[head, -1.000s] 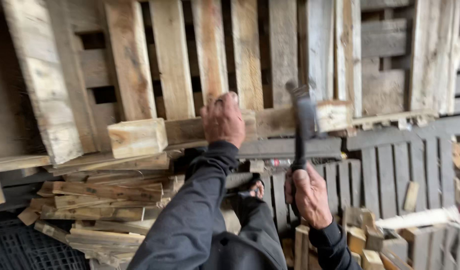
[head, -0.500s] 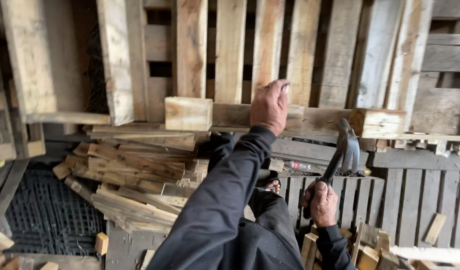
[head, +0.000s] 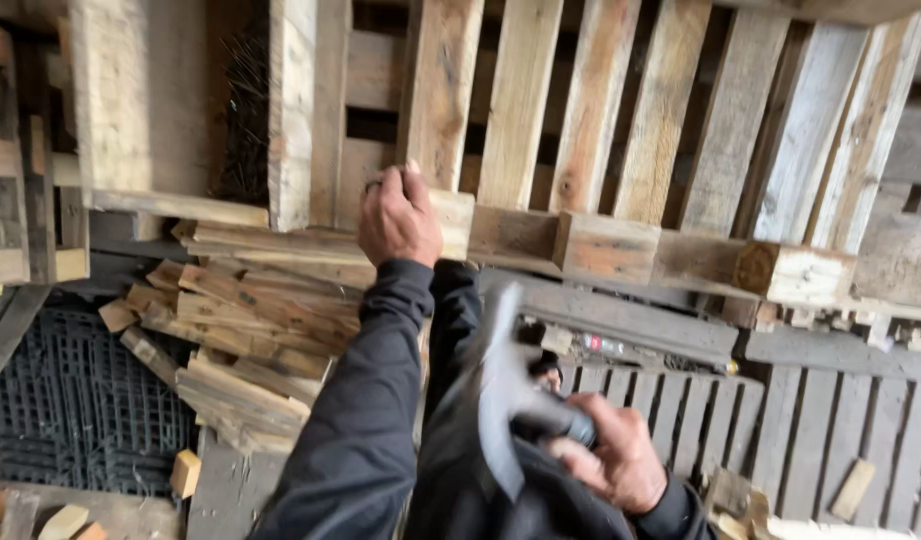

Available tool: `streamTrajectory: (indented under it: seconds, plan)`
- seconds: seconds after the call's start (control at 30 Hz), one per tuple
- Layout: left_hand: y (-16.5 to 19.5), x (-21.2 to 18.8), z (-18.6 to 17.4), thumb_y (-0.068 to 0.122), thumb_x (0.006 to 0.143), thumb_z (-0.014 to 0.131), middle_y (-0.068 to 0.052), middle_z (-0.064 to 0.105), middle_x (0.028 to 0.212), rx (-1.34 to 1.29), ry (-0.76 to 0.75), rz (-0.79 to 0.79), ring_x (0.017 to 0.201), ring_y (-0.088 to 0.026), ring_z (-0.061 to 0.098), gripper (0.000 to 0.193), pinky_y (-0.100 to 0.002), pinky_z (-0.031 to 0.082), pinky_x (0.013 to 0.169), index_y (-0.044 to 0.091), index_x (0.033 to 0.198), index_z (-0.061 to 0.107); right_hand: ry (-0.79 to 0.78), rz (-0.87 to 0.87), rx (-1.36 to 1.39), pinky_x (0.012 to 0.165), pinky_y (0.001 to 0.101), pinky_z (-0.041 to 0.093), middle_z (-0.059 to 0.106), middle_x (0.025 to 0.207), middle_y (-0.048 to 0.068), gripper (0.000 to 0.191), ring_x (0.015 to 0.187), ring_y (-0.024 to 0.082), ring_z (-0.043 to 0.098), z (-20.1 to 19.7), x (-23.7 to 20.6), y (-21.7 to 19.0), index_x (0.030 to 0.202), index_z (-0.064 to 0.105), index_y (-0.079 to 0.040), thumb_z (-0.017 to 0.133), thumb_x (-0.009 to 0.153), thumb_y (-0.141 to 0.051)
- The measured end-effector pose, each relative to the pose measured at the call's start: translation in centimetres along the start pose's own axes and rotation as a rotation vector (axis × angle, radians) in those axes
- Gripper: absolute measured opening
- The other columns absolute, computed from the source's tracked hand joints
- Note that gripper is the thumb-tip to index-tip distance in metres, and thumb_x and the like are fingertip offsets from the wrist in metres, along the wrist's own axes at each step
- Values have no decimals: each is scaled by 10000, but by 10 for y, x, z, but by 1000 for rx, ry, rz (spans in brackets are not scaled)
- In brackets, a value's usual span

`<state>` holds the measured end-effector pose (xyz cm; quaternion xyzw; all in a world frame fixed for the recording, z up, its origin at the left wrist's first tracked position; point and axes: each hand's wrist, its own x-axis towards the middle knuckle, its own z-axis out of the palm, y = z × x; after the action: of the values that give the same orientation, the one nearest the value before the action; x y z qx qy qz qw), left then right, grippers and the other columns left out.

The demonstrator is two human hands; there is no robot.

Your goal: The person repairs a wooden pallet, hammering nails into its slats with a claw hammer and pulling out loose nails. They take new wooden boards from a pile, position a board across the pallet, and hammer nails to fasten it in place.

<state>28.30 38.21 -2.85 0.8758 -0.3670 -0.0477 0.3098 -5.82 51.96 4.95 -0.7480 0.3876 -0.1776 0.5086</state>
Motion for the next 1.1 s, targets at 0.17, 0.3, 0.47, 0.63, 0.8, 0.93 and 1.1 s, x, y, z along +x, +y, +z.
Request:
streamTrajectory:
  seconds: [0.17,0.3,0.47,0.63,0.8,0.93,1.1]
  plan:
    - [-8,3,-3,373,1066,532,-143,723,940,-43,-40,-2,860,-372,677,343,-511,533,696,104,971,722,-100,359,-295,491,338,490,619,620,137,410,505,254,629,2,68,-4,1073,586,-25,680,936,-400]
    - [-9,4,-2,370,1050,523,-141,726,947,-50,16,19,874,-374,677,347,-510,533,674,96,965,719,-36,825,-131,412,426,395,510,481,175,354,428,294,506,13,60,-32,1034,607,-34,664,918,-363]
    - [-6,5,-5,362,1070,513,-134,716,934,-64,-59,-22,881,-365,673,348,-506,542,703,91,968,705,-13,75,19,454,363,439,557,617,153,419,513,214,561,21,42,-51,1020,560,-27,625,1009,-441]
    - [-3,6,-7,355,1063,510,-127,717,911,-53,-42,-6,892,-363,676,343,-506,536,699,93,976,714,133,421,0,477,358,403,566,646,135,441,483,183,530,31,67,-10,973,579,-27,533,1058,-457]
    - [-1,10,-8,338,1065,509,-135,722,949,-53,-56,-19,890,-362,670,339,-509,534,725,74,978,703,132,732,480,401,361,401,571,539,126,536,395,240,500,21,70,-10,900,595,-33,462,1004,-541]
    - [0,11,-10,324,1047,513,-141,729,962,-78,41,38,902,-371,667,322,-502,537,735,75,948,691,334,592,1085,358,361,429,476,537,72,591,363,211,460,-1,75,-46,919,543,-59,456,933,-643]
    - [1,9,-9,321,1073,524,-153,712,944,-46,-26,5,950,-391,651,329,-521,521,813,64,938,680,517,378,1176,360,361,404,416,579,52,637,386,186,410,28,90,-86,925,470,-55,464,1026,-684]
